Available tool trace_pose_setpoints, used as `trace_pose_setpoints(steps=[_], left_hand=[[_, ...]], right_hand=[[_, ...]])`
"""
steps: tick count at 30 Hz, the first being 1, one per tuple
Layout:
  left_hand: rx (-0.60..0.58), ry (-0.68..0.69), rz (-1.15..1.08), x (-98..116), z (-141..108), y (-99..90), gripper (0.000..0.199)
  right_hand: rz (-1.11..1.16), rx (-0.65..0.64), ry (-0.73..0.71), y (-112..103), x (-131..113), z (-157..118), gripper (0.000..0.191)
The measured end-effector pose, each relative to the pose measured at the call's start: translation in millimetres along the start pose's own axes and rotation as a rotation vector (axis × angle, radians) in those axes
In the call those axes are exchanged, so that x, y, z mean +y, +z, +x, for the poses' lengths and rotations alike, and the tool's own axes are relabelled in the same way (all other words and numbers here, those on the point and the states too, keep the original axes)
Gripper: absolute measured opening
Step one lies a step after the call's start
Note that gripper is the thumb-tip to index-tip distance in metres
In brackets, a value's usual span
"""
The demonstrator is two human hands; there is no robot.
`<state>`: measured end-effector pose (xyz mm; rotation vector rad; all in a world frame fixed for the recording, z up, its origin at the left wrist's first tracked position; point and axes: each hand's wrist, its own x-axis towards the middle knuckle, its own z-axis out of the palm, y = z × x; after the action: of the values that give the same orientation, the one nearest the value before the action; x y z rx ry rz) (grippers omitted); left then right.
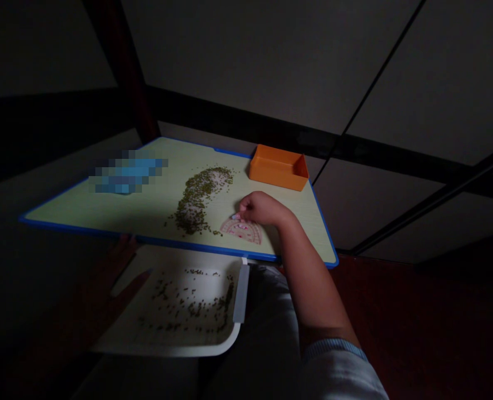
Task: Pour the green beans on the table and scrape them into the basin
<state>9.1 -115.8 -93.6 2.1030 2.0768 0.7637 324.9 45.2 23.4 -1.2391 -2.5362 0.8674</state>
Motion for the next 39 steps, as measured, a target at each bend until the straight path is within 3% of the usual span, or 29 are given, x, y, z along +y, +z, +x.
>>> trace_pose_setpoints(steps=[5,23,39], left_hand=[[-0.008,-0.007,0.007,0,-2,-1.4,0.077],[-0.033,-0.037,-0.007,0,-2,-0.4,0.079],[-0.016,-0.013,0.007,-1,-2,-0.3,0.076]], right_hand=[[0.034,0.015,-0.052,4,4,4,0.019],[0.092,-0.119,-0.091,3,-4,0,0.02],[0.076,-0.1,-0.094,11,-14,2,0.024]])
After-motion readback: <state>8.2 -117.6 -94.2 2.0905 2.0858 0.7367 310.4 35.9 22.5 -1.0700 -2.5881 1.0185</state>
